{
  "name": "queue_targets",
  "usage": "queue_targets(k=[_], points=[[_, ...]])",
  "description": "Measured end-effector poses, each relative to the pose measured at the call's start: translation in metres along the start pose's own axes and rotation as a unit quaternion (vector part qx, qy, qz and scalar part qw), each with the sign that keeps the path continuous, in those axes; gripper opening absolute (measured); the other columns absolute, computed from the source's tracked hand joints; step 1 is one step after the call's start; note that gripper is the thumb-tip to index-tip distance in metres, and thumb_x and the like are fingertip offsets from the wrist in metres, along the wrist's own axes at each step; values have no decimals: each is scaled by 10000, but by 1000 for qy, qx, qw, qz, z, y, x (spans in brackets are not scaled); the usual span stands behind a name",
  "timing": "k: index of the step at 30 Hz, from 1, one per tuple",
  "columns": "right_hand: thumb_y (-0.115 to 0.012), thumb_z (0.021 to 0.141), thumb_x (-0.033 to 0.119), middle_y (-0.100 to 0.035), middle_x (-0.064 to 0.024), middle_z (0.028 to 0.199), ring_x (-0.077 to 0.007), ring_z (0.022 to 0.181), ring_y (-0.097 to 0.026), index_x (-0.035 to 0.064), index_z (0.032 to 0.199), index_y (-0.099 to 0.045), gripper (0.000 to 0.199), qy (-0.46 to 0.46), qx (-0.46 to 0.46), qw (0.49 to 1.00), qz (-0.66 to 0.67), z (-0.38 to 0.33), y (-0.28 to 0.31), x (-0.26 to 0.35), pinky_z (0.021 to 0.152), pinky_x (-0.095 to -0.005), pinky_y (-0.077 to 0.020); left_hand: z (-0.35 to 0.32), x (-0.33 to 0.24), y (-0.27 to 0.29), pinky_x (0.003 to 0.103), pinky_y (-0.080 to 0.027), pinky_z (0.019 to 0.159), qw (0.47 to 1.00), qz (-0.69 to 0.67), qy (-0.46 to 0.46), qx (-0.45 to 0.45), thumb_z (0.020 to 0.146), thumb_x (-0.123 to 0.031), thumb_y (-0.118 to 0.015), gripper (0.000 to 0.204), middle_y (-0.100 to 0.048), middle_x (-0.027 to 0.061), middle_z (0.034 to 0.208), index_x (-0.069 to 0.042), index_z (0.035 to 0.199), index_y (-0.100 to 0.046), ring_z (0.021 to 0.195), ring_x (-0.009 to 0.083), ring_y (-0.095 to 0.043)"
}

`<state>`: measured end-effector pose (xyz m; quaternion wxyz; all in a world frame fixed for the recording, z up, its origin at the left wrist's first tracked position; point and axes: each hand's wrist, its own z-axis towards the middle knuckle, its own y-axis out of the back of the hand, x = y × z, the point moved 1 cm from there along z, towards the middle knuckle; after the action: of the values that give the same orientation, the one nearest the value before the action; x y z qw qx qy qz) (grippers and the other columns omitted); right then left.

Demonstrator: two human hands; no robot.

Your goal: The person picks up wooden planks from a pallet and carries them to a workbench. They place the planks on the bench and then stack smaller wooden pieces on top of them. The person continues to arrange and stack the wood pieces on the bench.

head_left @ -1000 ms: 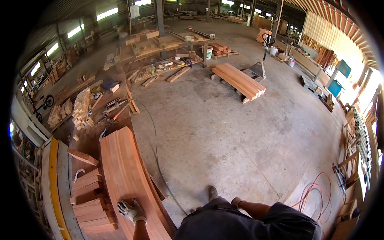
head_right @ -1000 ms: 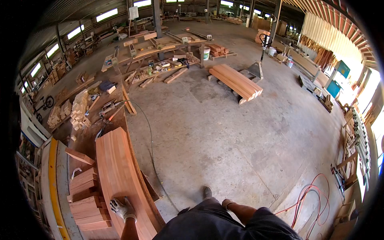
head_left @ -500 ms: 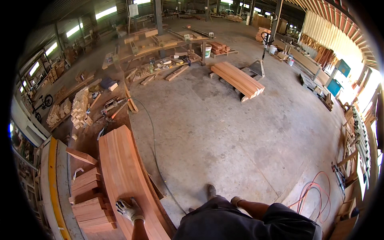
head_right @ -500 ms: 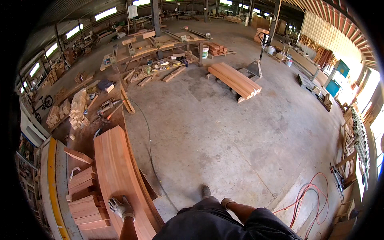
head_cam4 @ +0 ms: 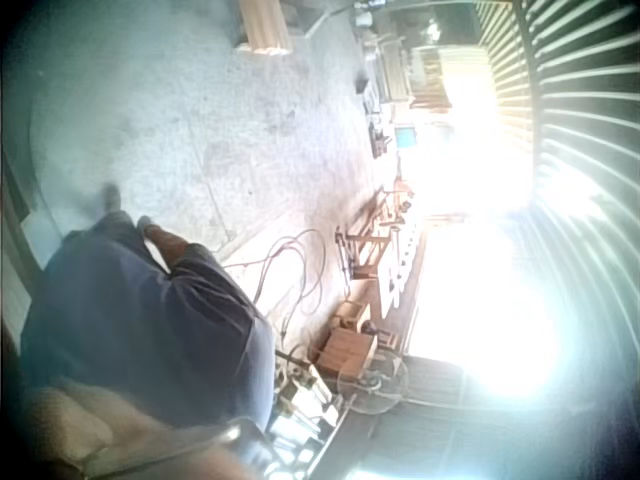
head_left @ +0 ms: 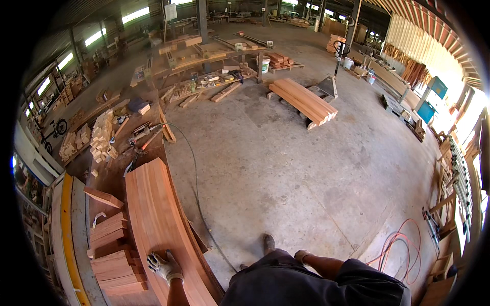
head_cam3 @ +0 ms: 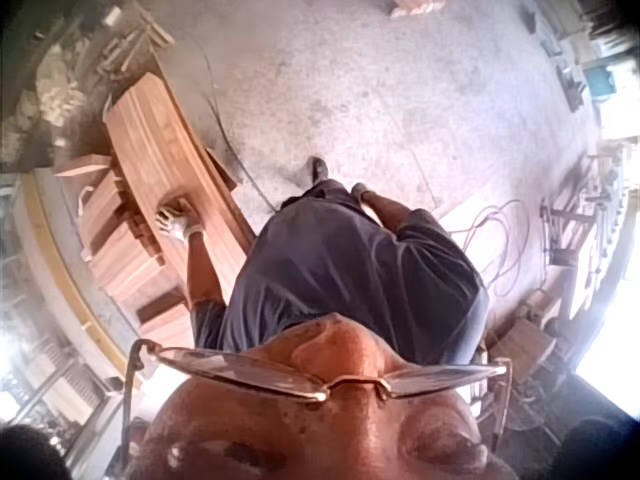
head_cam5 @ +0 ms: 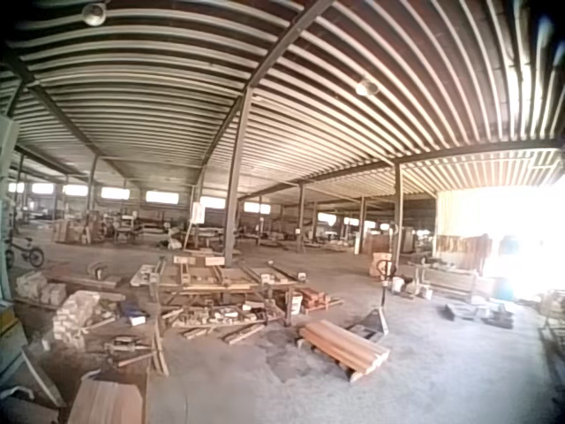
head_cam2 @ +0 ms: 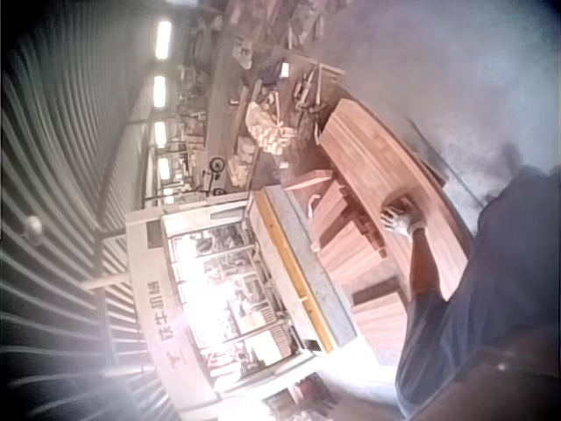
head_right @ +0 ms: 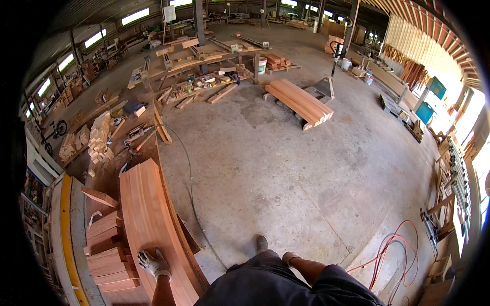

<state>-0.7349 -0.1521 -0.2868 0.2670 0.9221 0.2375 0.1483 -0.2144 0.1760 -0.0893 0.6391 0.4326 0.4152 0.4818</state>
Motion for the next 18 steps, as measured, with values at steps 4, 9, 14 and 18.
queue_targets(k=[4,9,14,18], points=[[-582,915,327,-726,-161,1216,-347,1159,-686,130,1129,-783,354,25,15,999,-45,16,-12,-7,959,-456,-545,1,3,0,558,-239,1229,1000,-2,-1,0,950,-473,-676,754,-439,227,1569,30,1477,-481,1476,410,-362],[-580,928,309,-718,-187,1226,-361,1159,-687,100,1105,-789,345,17,8,1000,-22,20,-16,-4,950,-461,-547,2,5,1,554,-239,1231,1000,-3,2,-7,943,-471,-683,765,-445,234,1563,36,1477,-478,1473,411,-367],[-610,889,384,-728,-123,1231,-335,1179,-672,184,1165,-779,381,-7,28,999,-37,12,-9,-6,995,-451,-529,2,-3,0,544,-239,1234,1000,-5,9,15,945,-476,-680,773,-428,237,1574,37,1484,-471,1476,410,-362],[-610,892,381,-727,-122,1233,-335,1178,-673,184,1164,-780,377,-2,22,999,-43,10,-8,-5,996,-450,-529,1,-4,0,543,-238,1236,1000,3,10,17,950,-491,-667,785,-419,238,1581,37,1494,-461,1480,411,-358]])
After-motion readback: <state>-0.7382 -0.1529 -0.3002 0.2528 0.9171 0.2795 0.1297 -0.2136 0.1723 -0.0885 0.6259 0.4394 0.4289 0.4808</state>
